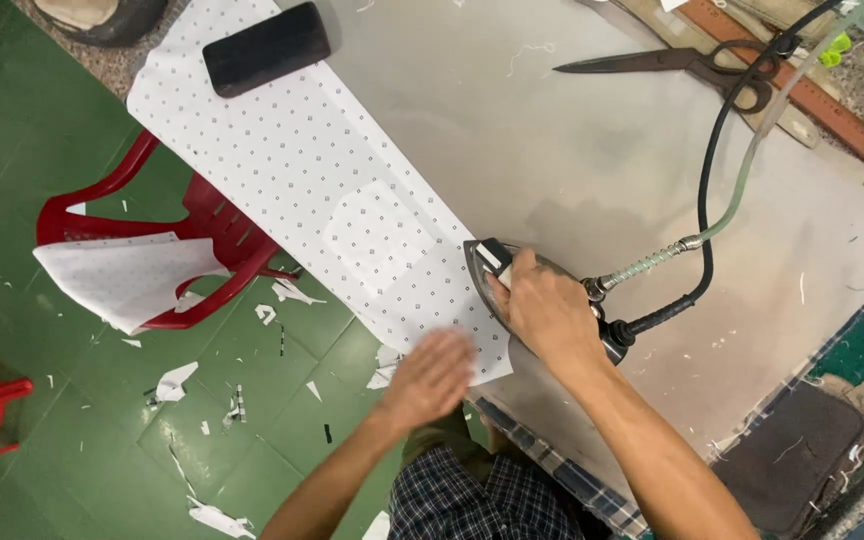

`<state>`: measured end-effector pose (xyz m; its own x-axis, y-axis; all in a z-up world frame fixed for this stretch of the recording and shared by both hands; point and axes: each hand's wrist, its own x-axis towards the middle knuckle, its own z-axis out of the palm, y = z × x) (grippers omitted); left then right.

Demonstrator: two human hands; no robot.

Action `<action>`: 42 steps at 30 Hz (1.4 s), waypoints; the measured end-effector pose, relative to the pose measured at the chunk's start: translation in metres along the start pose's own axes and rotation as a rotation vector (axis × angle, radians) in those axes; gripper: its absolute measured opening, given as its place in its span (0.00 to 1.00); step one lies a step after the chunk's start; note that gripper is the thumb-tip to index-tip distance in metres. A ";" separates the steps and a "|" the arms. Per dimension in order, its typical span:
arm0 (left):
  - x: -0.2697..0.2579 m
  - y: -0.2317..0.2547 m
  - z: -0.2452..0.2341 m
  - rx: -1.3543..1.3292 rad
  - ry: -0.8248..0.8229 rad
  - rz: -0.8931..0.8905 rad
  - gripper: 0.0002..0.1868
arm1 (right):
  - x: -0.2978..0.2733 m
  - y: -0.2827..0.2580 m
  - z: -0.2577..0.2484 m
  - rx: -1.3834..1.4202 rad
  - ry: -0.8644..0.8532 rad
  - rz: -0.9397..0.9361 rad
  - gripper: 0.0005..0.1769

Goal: The person irons a white patterned fabric on a work table using a steam iron and a black pressing block. They repeatedly smooth, flip, and press the fabric, then trim its edges with scissors and place it on a curved pressing form.

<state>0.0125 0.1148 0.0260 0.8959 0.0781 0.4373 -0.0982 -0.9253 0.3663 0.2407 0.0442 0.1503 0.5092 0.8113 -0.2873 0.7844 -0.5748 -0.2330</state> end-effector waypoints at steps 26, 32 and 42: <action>0.180 -0.424 -0.110 0.125 -0.621 -0.222 0.45 | 0.013 -0.008 -0.028 0.075 -0.345 0.193 0.28; 0.215 -0.277 -0.092 0.263 -1.106 -0.009 0.42 | 0.007 -0.007 -0.015 0.089 -0.339 0.164 0.28; 0.226 -0.237 -0.074 0.281 -1.142 0.009 0.44 | -0.012 0.002 -0.012 0.008 -0.239 0.111 0.21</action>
<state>0.2059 0.3795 0.0985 0.7783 -0.1744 -0.6032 -0.1350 -0.9847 0.1106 0.2407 0.0340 0.1648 0.4933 0.6954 -0.5226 0.7249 -0.6607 -0.1948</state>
